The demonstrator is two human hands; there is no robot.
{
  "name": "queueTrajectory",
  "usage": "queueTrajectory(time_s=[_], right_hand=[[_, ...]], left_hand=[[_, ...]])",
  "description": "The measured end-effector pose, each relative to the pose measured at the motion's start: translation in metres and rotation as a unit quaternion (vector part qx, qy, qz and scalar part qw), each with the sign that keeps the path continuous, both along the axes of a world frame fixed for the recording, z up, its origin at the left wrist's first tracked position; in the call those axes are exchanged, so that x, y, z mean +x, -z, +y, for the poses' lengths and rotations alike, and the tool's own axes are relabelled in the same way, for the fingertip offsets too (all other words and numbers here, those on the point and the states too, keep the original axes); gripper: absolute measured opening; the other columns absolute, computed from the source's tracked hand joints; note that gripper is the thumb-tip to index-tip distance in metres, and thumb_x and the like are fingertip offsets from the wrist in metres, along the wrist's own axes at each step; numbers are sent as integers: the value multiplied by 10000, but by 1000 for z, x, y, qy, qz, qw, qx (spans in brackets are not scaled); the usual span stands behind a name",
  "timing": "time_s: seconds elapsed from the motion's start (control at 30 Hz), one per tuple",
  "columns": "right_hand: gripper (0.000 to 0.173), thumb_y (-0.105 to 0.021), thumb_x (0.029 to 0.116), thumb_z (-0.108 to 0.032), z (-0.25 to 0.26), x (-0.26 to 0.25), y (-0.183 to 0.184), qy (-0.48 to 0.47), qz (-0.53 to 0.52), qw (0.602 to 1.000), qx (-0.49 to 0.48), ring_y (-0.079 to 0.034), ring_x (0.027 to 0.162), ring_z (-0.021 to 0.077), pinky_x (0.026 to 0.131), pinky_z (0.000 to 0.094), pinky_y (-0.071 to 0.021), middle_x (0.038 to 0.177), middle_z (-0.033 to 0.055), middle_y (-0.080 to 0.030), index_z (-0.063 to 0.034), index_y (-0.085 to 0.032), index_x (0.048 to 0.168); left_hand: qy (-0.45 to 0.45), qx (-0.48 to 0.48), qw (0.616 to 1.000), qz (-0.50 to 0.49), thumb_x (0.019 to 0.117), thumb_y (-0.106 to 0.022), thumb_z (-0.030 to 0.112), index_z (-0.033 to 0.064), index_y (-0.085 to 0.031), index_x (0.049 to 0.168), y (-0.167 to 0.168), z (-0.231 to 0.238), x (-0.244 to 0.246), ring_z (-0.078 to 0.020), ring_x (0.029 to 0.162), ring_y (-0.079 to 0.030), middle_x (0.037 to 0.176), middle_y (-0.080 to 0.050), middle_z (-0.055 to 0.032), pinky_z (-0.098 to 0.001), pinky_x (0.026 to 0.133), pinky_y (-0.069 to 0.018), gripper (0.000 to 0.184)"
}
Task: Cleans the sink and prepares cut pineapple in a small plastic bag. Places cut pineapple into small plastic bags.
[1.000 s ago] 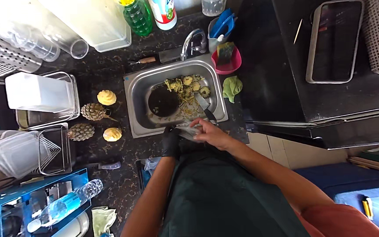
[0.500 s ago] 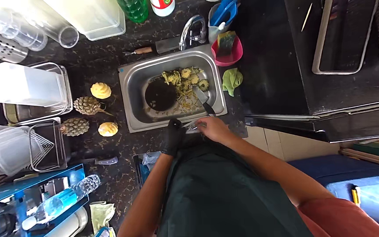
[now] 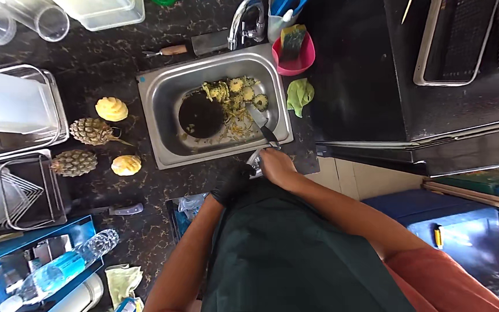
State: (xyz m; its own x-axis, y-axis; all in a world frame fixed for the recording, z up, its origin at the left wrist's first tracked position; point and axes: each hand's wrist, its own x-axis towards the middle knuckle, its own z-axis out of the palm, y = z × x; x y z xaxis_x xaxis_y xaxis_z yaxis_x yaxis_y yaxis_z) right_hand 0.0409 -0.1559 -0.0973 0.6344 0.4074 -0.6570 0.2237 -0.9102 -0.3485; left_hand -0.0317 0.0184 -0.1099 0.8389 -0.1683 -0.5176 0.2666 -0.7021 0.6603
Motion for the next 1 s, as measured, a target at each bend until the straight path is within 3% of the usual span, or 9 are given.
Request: queueTrajectory(time_s=[0.13, 0.23, 0.33, 0.47, 0.6, 0.73, 0.83, 0.9, 1.0], right_hand=[[239, -606, 964, -156, 5, -5, -2, 0, 14, 1000, -9, -673, 1055, 388, 840, 577, -570, 1147, 203, -666, -34, -701, 1146], [264, -615, 961, -117, 15, -14, -9, -25, 9, 1000, -14, -668, 1057, 390, 831, 554, -579, 1161, 220, -638, -13, -660, 1199], [288, -634, 951, -166, 19, -15, 5, -37, -27, 999, -11, -672, 1027, 393, 796, 557, -581, 1138, 219, -644, -39, -673, 1206], [337, -624, 967, -266, 26, -11, 14, -38, -18, 999, 8, -671, 1063, 364, 836, 559, -574, 1169, 185, -660, -124, -688, 1266], [267, -633, 967, -311, 17, -9, 16, 25, 17, 994, 109, -669, 1025, 269, 855, 514, -578, 1148, 107, -660, -198, -746, 1182], [245, -625, 965, -259, 4, -12, 18, 65, 22, 987, 146, -660, 1090, 254, 952, 499, -560, 1177, 101, -676, -159, -751, 1149], [265, -608, 970, -219, 13, -13, 16, 63, 15, 987, 147, -633, 1154, 335, 996, 546, -522, 1215, 183, -660, -115, -749, 1169], [263, -589, 973, -205, 13, -15, 15, 72, 13, 987, 145, -628, 1146, 348, 980, 553, -519, 1214, 197, -649, -126, -755, 1161], [273, -564, 968, -225, 11, -20, 16, 93, 4, 982, 163, -641, 1045, 297, 891, 503, -542, 1183, 169, -647, -156, -763, 1140]], left_hand=[[4, 189, 980, 59, 943, -636, 341, 281, -692, 1290, -2, -3, 3, -319, 1053, -688, 1160, -721, -84, -595, 878, -546, 357], [29, 286, 955, 73, 950, -643, 303, 151, -651, 1307, -17, -18, 8, -406, 1124, -647, 1251, -661, -180, -629, 883, -526, 387], [45, 333, 938, 79, 848, -728, 259, 134, -693, 1214, -15, -18, 19, -395, 1042, -656, 1249, -618, -183, -588, 770, -567, 388], [52, 329, 939, 82, 830, -766, 255, 86, -716, 1125, 2, -11, 21, -424, 1051, -640, 1260, -608, -213, -606, 779, -553, 344], [27, 264, 963, 37, 762, -805, 394, 196, -730, 1144, 10, 12, 10, -386, 1029, -648, 1220, -629, -170, -594, 786, -553, 436], [-30, 79, 995, -54, 853, -731, 480, 328, -769, 1122, 19, 28, -6, -226, 1056, -658, 1236, -653, -64, -484, 883, -575, 312], [-99, -88, 976, -172, 930, -715, 283, 217, -794, 1094, 7, 66, -11, -142, 1033, -652, 1195, -658, -58, -363, 902, -578, 194], [-124, -55, 965, -225, 912, -739, 207, 165, -777, 1126, -4, 110, -3, -187, 1107, -642, 1226, -660, -91, -401, 978, -549, 221], [-224, 172, 934, -221, 869, -775, 283, 137, -702, 1251, -18, 207, 33, -332, 1151, -640, 1268, -649, -181, -525, 971, -541, 415]])
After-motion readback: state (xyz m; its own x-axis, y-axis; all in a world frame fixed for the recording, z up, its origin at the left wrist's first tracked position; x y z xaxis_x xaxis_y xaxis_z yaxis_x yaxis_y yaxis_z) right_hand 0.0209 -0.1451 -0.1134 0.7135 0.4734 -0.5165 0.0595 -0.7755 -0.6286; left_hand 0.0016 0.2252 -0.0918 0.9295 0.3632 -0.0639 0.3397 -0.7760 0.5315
